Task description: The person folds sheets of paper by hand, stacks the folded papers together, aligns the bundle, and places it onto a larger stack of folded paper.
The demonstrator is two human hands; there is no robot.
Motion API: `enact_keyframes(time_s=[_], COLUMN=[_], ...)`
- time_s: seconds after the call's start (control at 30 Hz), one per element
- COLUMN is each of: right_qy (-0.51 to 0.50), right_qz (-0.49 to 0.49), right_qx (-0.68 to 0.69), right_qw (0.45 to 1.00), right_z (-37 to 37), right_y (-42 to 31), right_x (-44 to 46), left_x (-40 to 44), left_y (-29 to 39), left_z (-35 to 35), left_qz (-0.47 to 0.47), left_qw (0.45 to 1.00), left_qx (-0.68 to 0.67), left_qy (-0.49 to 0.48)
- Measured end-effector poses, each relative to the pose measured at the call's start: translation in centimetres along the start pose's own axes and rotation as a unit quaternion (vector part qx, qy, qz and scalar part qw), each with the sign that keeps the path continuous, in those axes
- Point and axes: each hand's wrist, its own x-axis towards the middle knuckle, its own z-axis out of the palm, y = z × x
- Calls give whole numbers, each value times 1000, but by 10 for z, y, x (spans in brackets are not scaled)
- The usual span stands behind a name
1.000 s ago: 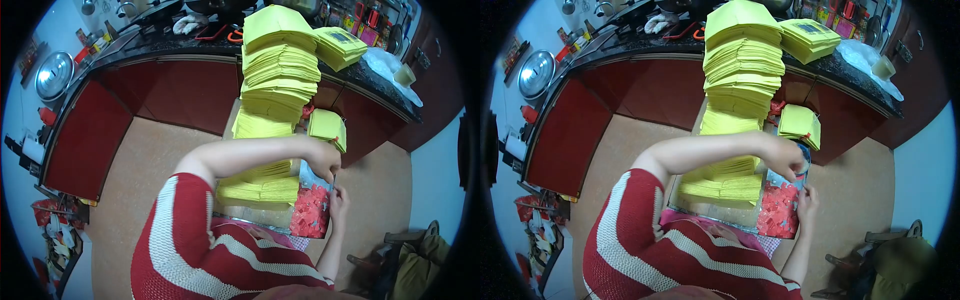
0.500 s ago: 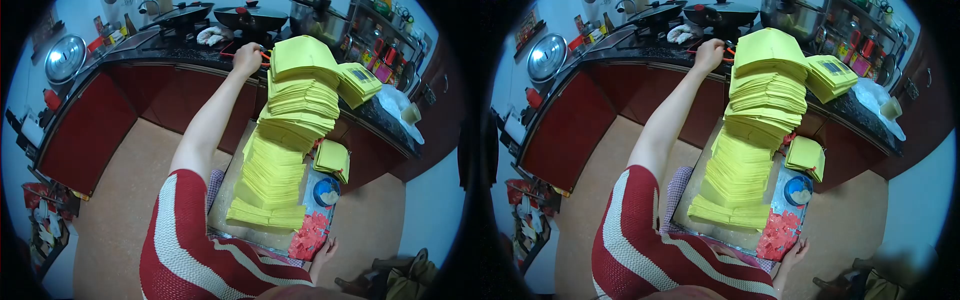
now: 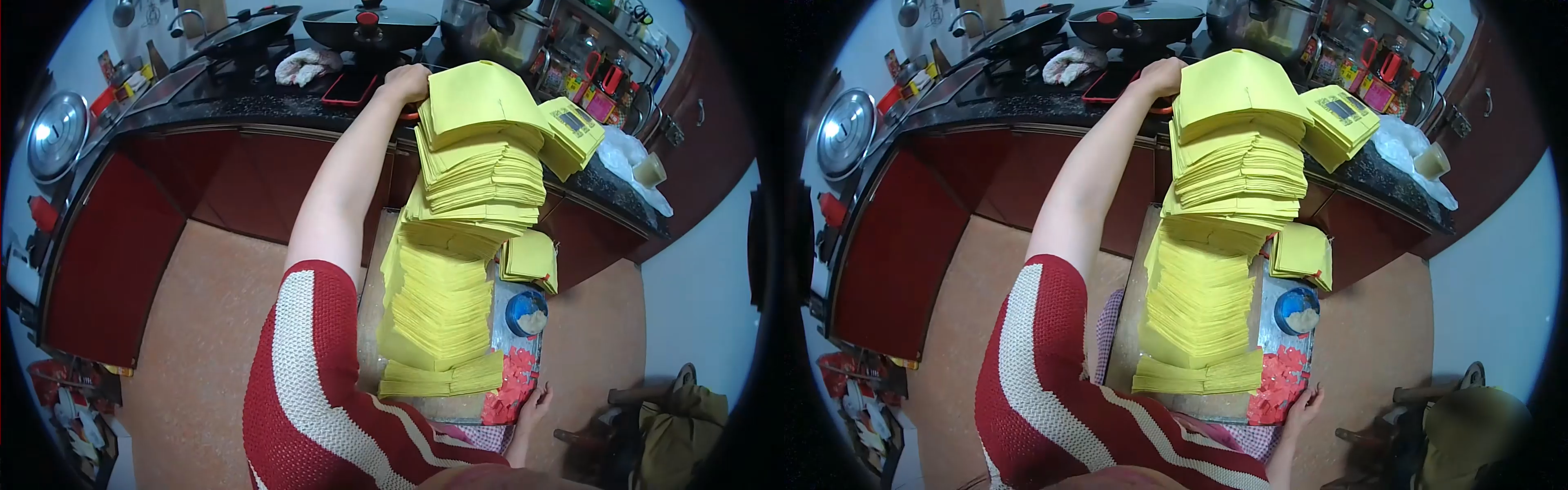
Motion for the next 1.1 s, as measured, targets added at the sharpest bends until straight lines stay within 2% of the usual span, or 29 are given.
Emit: enact_keyframes(time_s=[0.07,0.2,0.27,0.33,0.4,0.5,0.57,0.6,0.63,0.67,0.73,0.77,0.8,0.87,0.93,0.97,1.0,1.07,1.1], right_qy=[2,9,18,14,40,22,16,17,18,20,27,31,35,19,16,9,10,0,3], right_qz=[1,-4,-15,1,-22,-7,2,5,7,9,4,-8,-2,10,14,13,14,36,33], right_qx=[-8,-13,-13,-38,-22,-47,-20,-21,-35,-48,-43,-39,-39,-23,-23,-22,-23,-56,-54], right_qw=[1000,1000,1000,999,999,999,1000,1000,999,999,999,999,999,1000,1000,1000,1000,998,998], right_z=[1,3,2,1,2,2,2,1,1,1,3,3,3,4,5,3,1,-1,0], right_y=[-4,3,3,-4,12,13,1,-2,-4,-5,7,10,6,-6,-11,-12,-13,-17,-16], right_x=[1,-1,0,-1,2,1,0,0,0,-1,1,1,-1,-3,-3,-3,-4,-3,-2], left_x=[-1,10,10,-6,9,2,-1,6,18,27,8,-2,-2,-6,-13,-17,-40,-24,-22], left_y=[-1,1,3,17,-7,-7,-5,-13,-24,-34,-15,-5,1,34,74,90,109,109,110], left_z=[-2,-3,-7,-23,-5,-12,-18,-20,-19,-13,-37,-47,-55,-56,-55,-49,-51,-32,-30], left_qz=[25,8,22,-14,41,42,20,29,58,86,-17,9,35,71,69,40,75,55,57], left_qw=[998,990,989,983,991,987,993,996,989,964,879,880,919,927,945,959,929,955,953], left_qx=[59,99,95,105,111,147,103,-16,-134,-250,-475,-475,-393,-364,-300,-256,-319,-239,-241], left_qy=[-18,-103,-111,-153,-61,-44,-52,-89,-34,20,29,21,-17,-48,-112,-113,-174,-165,-175])
